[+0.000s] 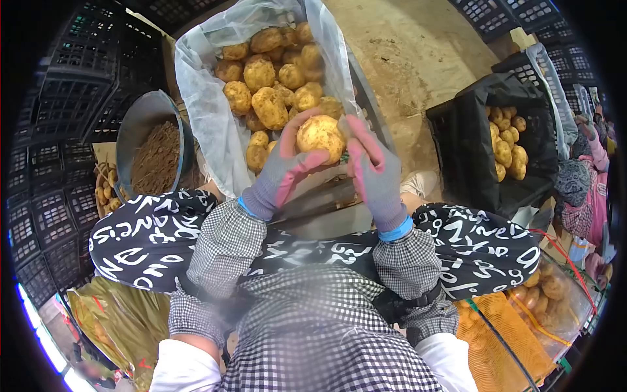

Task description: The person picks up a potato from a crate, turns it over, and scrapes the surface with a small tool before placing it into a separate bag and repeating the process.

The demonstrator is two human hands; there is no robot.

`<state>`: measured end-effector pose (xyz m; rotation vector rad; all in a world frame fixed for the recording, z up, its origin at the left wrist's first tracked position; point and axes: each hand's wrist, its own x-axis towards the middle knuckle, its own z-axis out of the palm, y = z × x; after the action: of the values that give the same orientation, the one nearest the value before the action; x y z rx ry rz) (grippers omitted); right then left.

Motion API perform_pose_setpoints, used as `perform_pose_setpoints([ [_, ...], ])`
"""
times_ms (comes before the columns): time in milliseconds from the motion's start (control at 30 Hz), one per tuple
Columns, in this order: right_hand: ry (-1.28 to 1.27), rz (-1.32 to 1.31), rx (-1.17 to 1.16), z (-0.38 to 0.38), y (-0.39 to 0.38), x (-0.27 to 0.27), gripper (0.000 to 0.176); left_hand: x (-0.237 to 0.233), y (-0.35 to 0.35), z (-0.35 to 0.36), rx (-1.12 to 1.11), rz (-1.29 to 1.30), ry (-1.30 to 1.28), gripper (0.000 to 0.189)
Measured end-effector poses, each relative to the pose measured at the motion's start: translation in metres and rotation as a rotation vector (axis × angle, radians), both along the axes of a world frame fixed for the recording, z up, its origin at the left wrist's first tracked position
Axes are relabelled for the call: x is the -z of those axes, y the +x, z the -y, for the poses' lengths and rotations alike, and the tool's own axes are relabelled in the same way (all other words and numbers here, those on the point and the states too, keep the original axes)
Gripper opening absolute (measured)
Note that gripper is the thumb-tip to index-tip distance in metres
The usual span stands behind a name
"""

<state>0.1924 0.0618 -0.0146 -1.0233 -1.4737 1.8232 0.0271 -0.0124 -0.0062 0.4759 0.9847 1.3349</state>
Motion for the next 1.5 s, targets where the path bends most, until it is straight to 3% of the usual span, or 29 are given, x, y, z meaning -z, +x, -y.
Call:
perform_pose_setpoints([
  [67, 0.118, 0.035, -0.089, 0.001, 0.005, 0.008, 0.042, -0.002, 0.001, -0.002, -0.002, 0.028, 0.016, 0.075],
  [133, 0.078, 0.039, -0.066, 0.001, 0.007, 0.002, 0.045, 0.007, 0.002, -0.003, -0.066, 0.232, -0.016, 0.065],
  [233, -0.121, -0.204, 0.085, 0.000, -0.002, -0.013, 0.050, 0.026, -0.004, 0.001, -0.077, 0.628, -0.007, 0.055],
  [267, -0.065, -0.249, 0.055, -0.001, -0.003, -0.010, 0.051, 0.032, -0.006, 0.001, -0.060, 0.778, 0.011, 0.052],
  [467, -0.055, -0.083, -0.044, 0.006, -0.001, -0.009, 0.051, 0.032, -0.003, 0.001, -0.080, 0.874, -0.022, 0.044],
  [567, -0.098, -0.095, 0.086, -0.007, 0.004, -0.002, 0.051, 0.030, -0.010, -0.004, 0.025, 0.697, -0.120, 0.044],
  [600, -0.123, -0.118, 0.164, -0.010, 0.004, 0.004, 0.051, 0.030, -0.008, -0.005, -0.033, 0.614, -0.150, 0.046],
  [667, 0.121, 0.021, 0.039, -0.007, 0.004, 0.012, 0.051, 0.029, 0.001, -0.008, -0.143, 0.447, -0.206, 0.051],
  [733, 0.251, 0.123, -0.077, -0.002, 0.003, 0.017, 0.051, 0.042, 0.002, -0.005, -0.149, -0.708, 0.035, 0.054],
  [767, 0.254, 0.154, -0.130, 0.004, 0.001, 0.019, 0.051, 0.047, 0.000, 0.000, -0.103, -0.806, -0.022, 0.052],
  [833, -0.019, 0.085, -0.159, 0.006, -0.002, 0.012, 0.051, 0.036, -0.002, 0.004, 0.003, -1.000, -0.131, 0.052],
  [867, -0.289, -0.013, -0.131, 0.002, -0.001, 0.005, 0.051, 0.037, -0.004, 0.004, -0.060, -0.873, -0.107, 0.061],
  [900, -0.558, -0.110, -0.100, -0.002, 0.000, -0.001, 0.051, 0.036, -0.003, 0.003, -0.092, -0.928, -0.030, 0.068],
  [933, -0.597, -0.160, -0.079, -0.004, 0.000, 0.009, 0.051, 0.034, -0.001, 0.001, -0.126, -0.984, 0.047, 0.076],
  [967, -0.516, -0.170, -0.048, -0.003, 0.002, 0.008, 0.051, 0.032, 0.002, -0.003, -0.136, -1.225, 0.183, 0.077],
  [1033, -0.440, -0.185, -0.002, 0.002, 0.001, 0.001, 0.050, 0.016, 0.013, -0.010, -0.158, -1.300, 0.244, 0.074],
  [1067, -0.442, -0.190, 0.016, 0.003, 0.001, 0.001, 0.050, 0.005, 0.024, -0.010, -0.168, -1.137, 0.170, 0.070],
  [1100, -0.523, -0.187, 0.027, 0.002, 0.000, 0.007, 0.048, -0.002, 0.028, -0.010, -0.175, -0.975, 0.096, 0.066],
  [1200, -0.673, -0.214, -0.018, 0.002, 0.001, 0.012, 0.046, 0.002, 0.026, -0.011, -0.168, -1.025, 0.139, 0.061],
  [1300, -0.589, -0.108, -0.033, -0.001, 0.003, 0.004, 0.046, 0.008, 0.025, -0.012, -0.120, -0.590, 0.086, 0.058],
  [1333, -0.532, -0.050, -0.029, -0.003, 0.003, -0.002, 0.046, 0.018, 0.011, -0.015, -0.209, -0.491, 0.058, 0.056],
  [1400, -0.476, -0.269, 0.010, -0.021, 0.022, -0.008, 0.047, 0.045, -0.043, -0.030, -0.384, -0.288, -0.002, 0.051],
  [1433, -0.451, -0.375, 0.031, -0.030, 0.036, -0.010, 0.048, 0.047, -0.066, -0.039, -0.471, -0.324, 0.023, 0.046],
  [1467, -0.301, -0.543, 0.197, -0.037, 0.044, -0.010, 0.049, 0.048, -0.086, -0.049, -0.558, -0.362, 0.055, 0.042],
  [1500, -0.324, -0.655, 0.328, -0.054, 0.059, -0.012, 0.050, 0.062, -0.103, -0.056, -0.441, -0.569, -0.089, 0.043],
])
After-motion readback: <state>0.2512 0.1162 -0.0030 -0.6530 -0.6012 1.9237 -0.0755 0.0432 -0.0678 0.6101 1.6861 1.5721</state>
